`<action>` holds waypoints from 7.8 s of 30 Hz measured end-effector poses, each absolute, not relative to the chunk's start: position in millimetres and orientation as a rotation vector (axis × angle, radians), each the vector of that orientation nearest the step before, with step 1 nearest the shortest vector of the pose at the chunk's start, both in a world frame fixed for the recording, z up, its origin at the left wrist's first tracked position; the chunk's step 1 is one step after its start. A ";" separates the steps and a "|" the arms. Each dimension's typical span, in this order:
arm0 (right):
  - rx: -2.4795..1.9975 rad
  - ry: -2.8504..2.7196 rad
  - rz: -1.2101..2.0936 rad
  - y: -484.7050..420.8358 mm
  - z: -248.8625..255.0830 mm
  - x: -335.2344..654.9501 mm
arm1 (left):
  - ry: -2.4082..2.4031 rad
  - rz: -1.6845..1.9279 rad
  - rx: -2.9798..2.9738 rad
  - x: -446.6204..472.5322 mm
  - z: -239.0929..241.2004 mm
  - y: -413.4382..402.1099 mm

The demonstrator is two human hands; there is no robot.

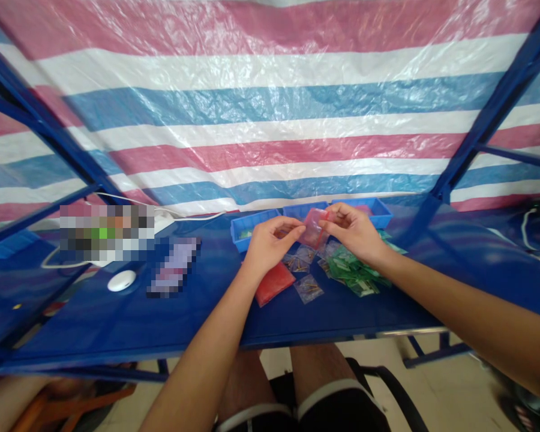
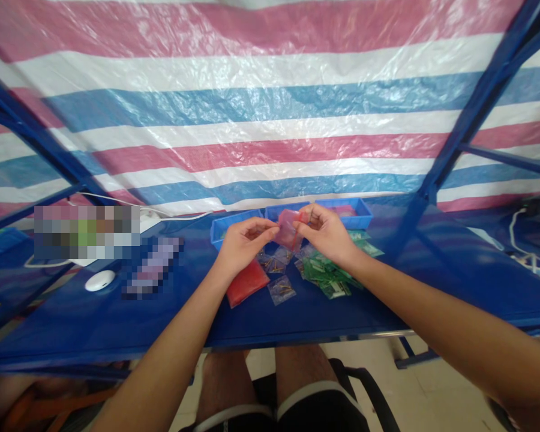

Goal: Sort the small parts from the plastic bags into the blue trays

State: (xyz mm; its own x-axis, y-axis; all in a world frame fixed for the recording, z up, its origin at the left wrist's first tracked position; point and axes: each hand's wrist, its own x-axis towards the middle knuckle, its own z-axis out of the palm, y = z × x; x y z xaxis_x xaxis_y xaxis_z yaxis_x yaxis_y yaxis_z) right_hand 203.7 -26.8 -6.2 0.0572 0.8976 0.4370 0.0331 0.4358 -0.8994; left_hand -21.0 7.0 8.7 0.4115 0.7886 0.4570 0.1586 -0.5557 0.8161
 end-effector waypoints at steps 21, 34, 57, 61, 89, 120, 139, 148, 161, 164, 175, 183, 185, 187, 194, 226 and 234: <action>-0.725 -1.507 1.139 -45.7 4.8 194.6 | 0.753 1.157 2.023 -22.0 5.6 8.5; -0.889 -1.535 1.007 -32.1 -6.5 200.6 | 0.681 1.045 1.765 -20.9 11.8 5.9; -0.880 -1.484 0.874 -38.1 -0.3 197.9 | 0.801 1.081 2.012 -22.9 9.6 7.2; -0.928 -1.418 0.677 -31.2 -4.8 202.4 | 0.730 1.076 1.820 -21.6 9.4 7.6; -0.923 -1.510 0.948 -40.3 12.0 207.7 | 0.836 1.336 2.295 -23.3 21.2 -2.0; -1.310 -1.664 0.502 16.6 1.6 371.5 | 0.820 1.203 2.454 -18.9 21.0 -3.9; -1.485 -2.002 -0.371 7.0 0.5 373.0 | 0.790 1.074 2.553 -21.3 20.2 -3.4; -1.064 -2.444 -0.098 -30.4 18.6 306.0 | 0.791 1.011 2.559 -21.0 16.7 -3.7; -1.001 -2.559 -0.050 -28.2 -12.1 251.5 | 0.795 0.984 2.577 -22.2 14.7 -3.2; -1.020 -2.506 -0.028 -27.3 -13.2 250.5 | 0.797 0.992 2.579 -21.7 14.9 -3.2; -1.189 -2.042 0.049 -20.1 -7.3 250.3 | 0.788 0.971 2.544 -18.7 15.2 -6.4; -1.090 -1.432 0.586 -1.8 21.9 207.1 | 0.700 0.945 2.460 -15.1 19.0 -15.9; -1.052 -1.368 0.621 3.7 25.6 186.6 | 0.679 0.923 2.520 -13.1 18.0 -16.5; -1.037 -1.353 0.641 6.7 28.1 166.7 | 0.683 0.916 2.566 -11.7 16.7 -15.9; -0.960 -1.391 0.784 4.7 35.2 145.3 | 0.859 0.997 2.515 -15.8 15.6 -7.6; -0.963 -1.358 1.030 -32.1 -13.8 208.1 | 0.798 1.188 2.289 -15.3 5.9 -2.4; -0.839 -1.220 1.244 -40.0 -9.7 202.9 | 0.595 1.104 2.659 -12.7 9.9 -11.3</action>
